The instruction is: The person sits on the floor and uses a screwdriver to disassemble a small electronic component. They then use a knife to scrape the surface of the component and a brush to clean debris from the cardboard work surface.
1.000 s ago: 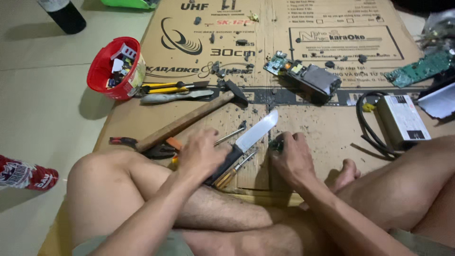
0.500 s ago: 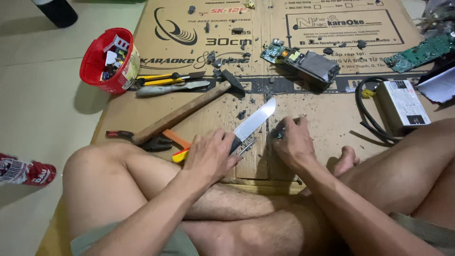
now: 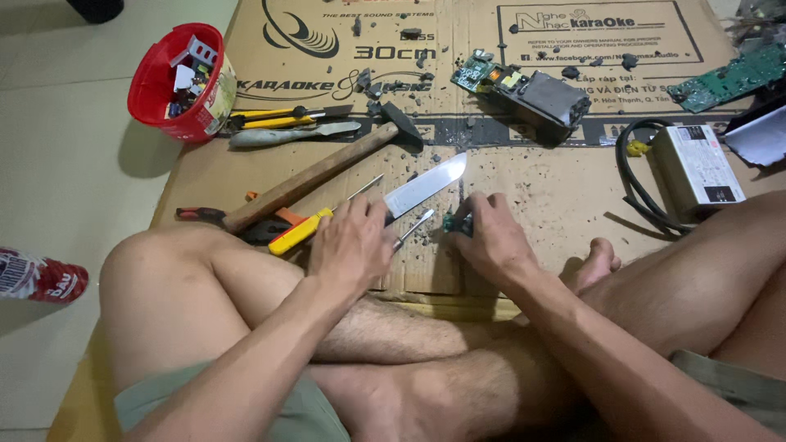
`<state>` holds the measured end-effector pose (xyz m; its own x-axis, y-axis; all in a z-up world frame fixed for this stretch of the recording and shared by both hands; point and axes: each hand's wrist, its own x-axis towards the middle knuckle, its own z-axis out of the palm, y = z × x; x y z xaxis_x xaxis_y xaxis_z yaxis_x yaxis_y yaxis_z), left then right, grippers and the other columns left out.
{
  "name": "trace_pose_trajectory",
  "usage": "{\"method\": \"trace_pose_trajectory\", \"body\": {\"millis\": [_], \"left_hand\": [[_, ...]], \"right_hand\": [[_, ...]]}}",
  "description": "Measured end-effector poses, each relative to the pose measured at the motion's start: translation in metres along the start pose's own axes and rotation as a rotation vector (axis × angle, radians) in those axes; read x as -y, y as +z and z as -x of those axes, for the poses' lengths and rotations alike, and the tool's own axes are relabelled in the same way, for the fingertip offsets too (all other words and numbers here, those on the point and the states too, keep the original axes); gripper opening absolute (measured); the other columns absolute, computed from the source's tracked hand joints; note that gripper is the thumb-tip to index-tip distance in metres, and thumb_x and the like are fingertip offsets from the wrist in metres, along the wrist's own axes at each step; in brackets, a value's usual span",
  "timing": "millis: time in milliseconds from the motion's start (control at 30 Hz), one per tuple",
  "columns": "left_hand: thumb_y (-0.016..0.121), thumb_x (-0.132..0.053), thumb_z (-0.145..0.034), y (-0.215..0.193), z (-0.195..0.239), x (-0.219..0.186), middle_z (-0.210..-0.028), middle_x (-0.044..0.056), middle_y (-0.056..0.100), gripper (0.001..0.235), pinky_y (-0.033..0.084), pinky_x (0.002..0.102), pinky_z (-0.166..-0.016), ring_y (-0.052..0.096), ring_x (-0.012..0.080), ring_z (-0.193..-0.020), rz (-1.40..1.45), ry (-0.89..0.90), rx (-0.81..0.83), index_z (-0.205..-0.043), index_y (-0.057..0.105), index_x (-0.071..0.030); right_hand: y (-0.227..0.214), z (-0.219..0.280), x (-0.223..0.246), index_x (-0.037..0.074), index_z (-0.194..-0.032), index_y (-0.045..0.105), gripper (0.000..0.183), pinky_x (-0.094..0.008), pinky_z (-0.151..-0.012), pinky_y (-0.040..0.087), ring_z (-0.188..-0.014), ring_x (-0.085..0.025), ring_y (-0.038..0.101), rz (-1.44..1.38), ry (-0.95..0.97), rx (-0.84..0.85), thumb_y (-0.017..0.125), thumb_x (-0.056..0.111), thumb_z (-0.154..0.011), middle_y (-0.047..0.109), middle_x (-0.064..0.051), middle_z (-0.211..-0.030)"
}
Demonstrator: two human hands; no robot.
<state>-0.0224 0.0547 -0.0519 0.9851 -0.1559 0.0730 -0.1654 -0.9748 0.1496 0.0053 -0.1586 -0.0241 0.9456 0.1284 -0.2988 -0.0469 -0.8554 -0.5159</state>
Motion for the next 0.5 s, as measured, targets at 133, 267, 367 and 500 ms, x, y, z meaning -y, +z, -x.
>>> {"method": "trace_pose_trajectory", "body": {"millis": [133,267,367,500], "left_hand": [[0.073,-0.043,-0.082,-0.012,0.011,-0.008,-0.098,0.017,0.061,0.042,0.052,0.055,-0.082,0.064,0.0408,-0.100,0.128,0.103,0.038,-0.101,0.066,-0.007],[0.065,-0.040,-0.085,0.003,0.011,-0.007,-0.089,0.015,0.064,0.031,0.055,0.053,-0.074,0.068,0.0386,-0.089,0.107,0.062,0.042,-0.095,0.065,-0.009],[0.059,-0.033,-0.086,0.002,0.005,-0.006,-0.083,0.016,0.066,0.026,0.056,0.051,-0.068,0.070,0.0379,-0.083,0.199,-0.018,0.113,-0.090,0.065,-0.008],[0.058,-0.027,-0.089,-0.038,0.017,-0.020,-0.082,0.017,0.064,0.028,0.057,0.045,-0.062,0.071,0.0357,-0.077,0.422,-0.208,0.126,-0.101,0.066,-0.003]], "right_hand": [[0.000,0.003,0.005,0.015,-0.114,0.056,0.032,-0.058,-0.093,0.058,-0.115,-0.048,0.063,-0.053,-0.033,0.012,0.075,0.017,-0.089,0.050,-0.020,-0.126],[0.005,-0.002,-0.003,0.014,-0.115,0.057,0.037,-0.059,-0.094,0.057,-0.113,-0.050,0.064,-0.001,-0.035,0.020,0.077,0.019,-0.085,0.051,-0.019,-0.126],[0.007,0.001,-0.005,0.013,-0.114,0.054,0.040,-0.058,-0.095,0.055,-0.113,-0.047,0.064,-0.040,-0.067,0.015,0.078,0.024,-0.084,0.055,-0.018,-0.119],[0.006,0.002,0.001,0.008,-0.118,0.053,0.045,-0.057,-0.094,0.055,-0.113,-0.044,0.065,-0.052,-0.110,0.028,0.080,0.024,-0.086,0.061,-0.019,-0.113]]}}
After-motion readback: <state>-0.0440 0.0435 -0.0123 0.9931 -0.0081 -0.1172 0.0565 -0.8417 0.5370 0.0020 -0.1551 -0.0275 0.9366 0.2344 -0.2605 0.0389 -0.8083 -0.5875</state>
